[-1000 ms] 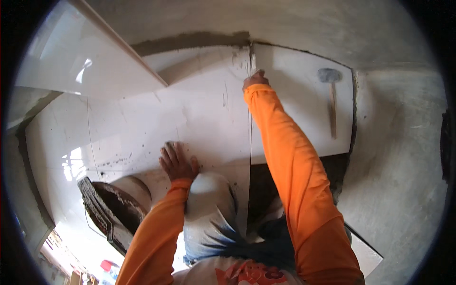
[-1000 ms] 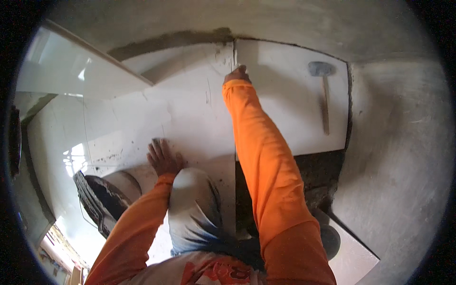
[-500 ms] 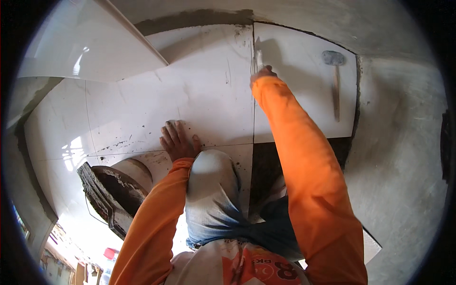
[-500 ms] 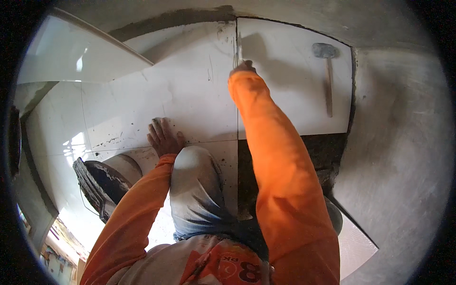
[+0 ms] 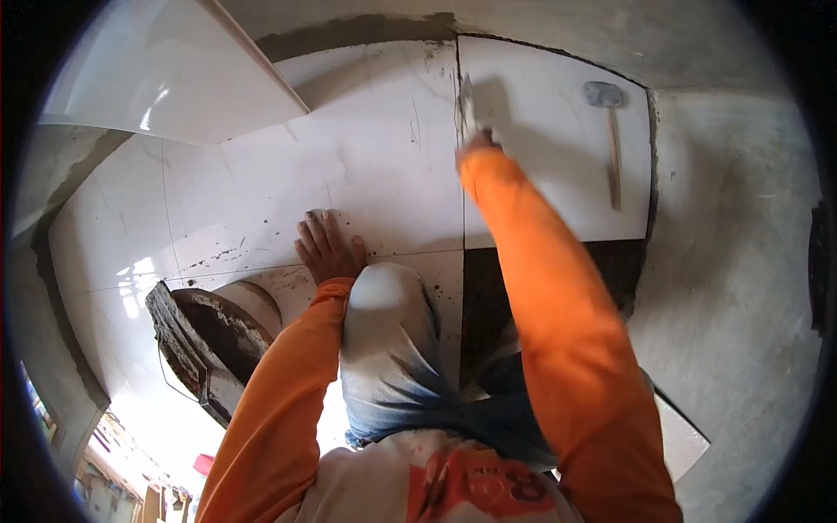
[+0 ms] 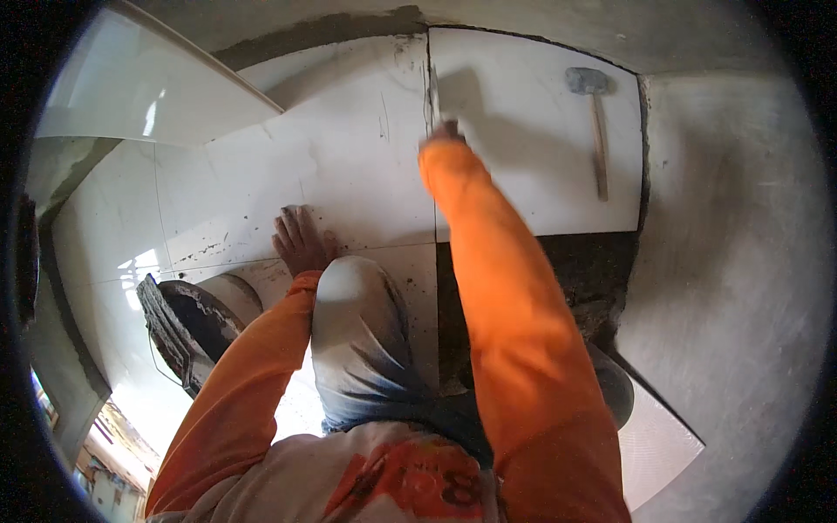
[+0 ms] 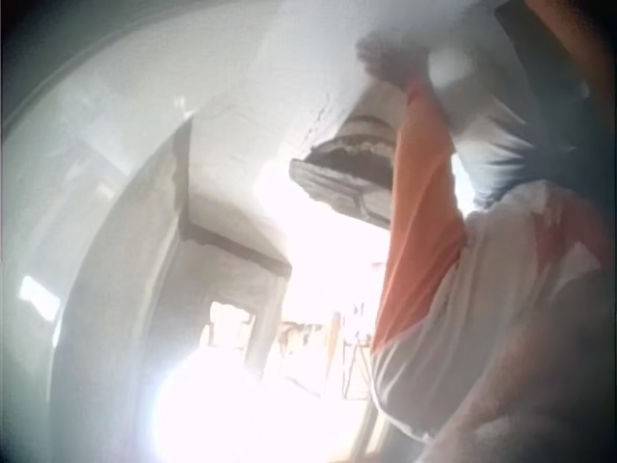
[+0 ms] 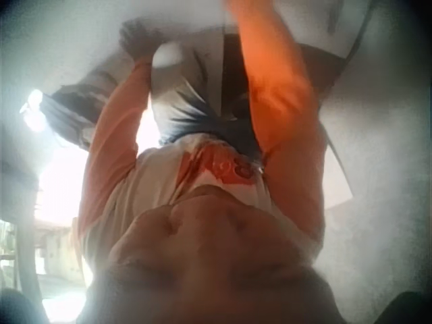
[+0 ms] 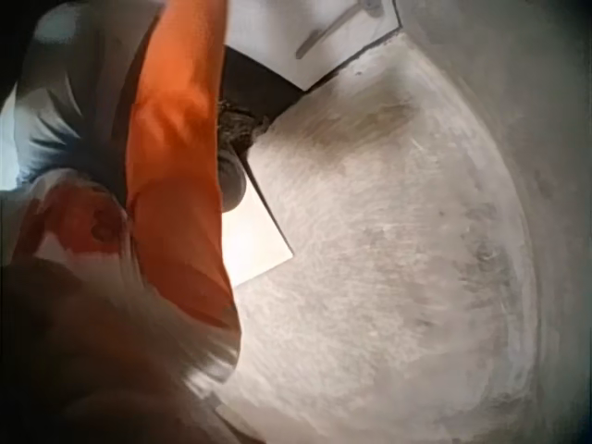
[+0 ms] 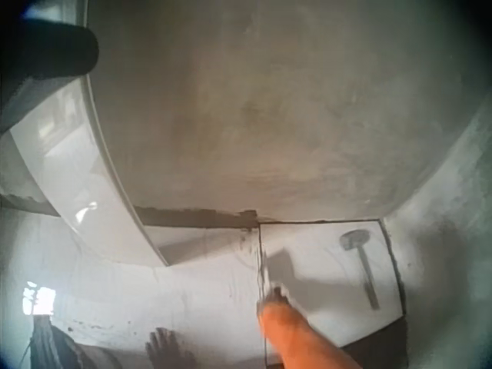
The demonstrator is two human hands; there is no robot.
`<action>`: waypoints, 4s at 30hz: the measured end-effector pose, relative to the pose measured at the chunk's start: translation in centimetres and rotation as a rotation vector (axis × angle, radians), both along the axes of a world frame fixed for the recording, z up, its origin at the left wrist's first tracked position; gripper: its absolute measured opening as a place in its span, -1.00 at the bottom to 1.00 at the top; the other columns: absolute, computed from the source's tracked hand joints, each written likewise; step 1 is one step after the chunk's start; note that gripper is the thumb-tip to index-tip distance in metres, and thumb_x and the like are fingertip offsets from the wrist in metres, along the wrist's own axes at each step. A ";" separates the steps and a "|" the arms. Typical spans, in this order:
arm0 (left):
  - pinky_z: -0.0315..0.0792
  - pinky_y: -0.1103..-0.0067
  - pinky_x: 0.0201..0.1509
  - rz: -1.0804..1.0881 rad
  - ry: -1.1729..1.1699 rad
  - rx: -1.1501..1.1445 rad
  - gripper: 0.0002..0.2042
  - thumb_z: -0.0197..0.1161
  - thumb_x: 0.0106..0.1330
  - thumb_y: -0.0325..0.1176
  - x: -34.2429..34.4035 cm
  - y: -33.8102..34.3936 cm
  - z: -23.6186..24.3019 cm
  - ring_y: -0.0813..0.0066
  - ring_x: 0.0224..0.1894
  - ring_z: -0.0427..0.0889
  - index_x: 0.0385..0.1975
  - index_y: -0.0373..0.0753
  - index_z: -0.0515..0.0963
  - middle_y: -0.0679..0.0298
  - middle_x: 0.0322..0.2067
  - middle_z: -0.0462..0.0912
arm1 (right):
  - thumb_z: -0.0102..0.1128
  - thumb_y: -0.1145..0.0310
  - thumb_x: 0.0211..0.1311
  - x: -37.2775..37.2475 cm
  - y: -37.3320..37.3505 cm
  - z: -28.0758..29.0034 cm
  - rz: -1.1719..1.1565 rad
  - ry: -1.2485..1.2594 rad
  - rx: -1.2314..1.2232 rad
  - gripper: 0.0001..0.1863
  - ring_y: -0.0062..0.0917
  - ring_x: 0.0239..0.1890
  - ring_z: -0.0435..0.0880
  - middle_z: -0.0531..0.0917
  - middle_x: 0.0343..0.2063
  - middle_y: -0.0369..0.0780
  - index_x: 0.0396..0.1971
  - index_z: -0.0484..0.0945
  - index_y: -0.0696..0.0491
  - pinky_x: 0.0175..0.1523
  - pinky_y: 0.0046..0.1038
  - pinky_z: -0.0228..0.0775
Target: The person lays floor tiles by spreading mortar with a trowel, placing a tile onto the mortar, and then tapping the tile with a rubber mallet to secure it.
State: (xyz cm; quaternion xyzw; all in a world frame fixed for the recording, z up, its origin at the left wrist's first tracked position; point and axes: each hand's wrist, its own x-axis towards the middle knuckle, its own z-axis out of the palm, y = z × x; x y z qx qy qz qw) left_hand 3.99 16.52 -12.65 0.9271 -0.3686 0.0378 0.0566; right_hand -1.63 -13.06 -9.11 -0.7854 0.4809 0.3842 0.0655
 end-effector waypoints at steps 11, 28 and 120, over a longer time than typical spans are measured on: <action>-0.03 0.01 0.26 -0.019 0.032 -0.059 -0.31 0.04 0.12 0.02 -1.4 -2.3 -1.9 -0.08 0.31 0.03 0.24 -0.21 0.16 -0.08 0.25 0.11 | 0.29 0.25 -0.04 -7.4 -2.6 -7.3 1.339 0.650 0.069 -0.65 -0.43 -0.14 0.58 0.63 -0.19 -0.33 -0.18 0.61 -0.01 -0.23 -0.17 0.42; 0.00 0.00 0.24 0.011 -0.014 -0.033 -0.30 0.07 0.09 0.04 -0.3 -0.2 -2.4 -0.08 0.29 0.08 0.23 -0.18 0.17 -0.07 0.24 0.13 | 0.25 0.20 -0.02 -8.9 8.1 3.1 -0.016 0.007 0.231 -0.57 -0.41 -0.17 0.62 0.62 -0.18 -0.22 -0.15 0.49 0.11 -0.12 -0.41 0.45; -0.23 0.07 0.36 -0.224 0.396 0.312 -0.46 -0.07 0.23 -0.15 -8.6 -19.8 5.4 0.20 0.40 -0.20 0.26 0.03 0.13 0.25 0.36 -0.12 | -0.13 -0.14 0.16 -56.8 14.7 -1.4 -0.995 -0.439 -0.041 -0.22 0.05 0.06 0.36 0.35 0.05 0.15 0.24 0.12 0.12 0.13 -0.08 0.20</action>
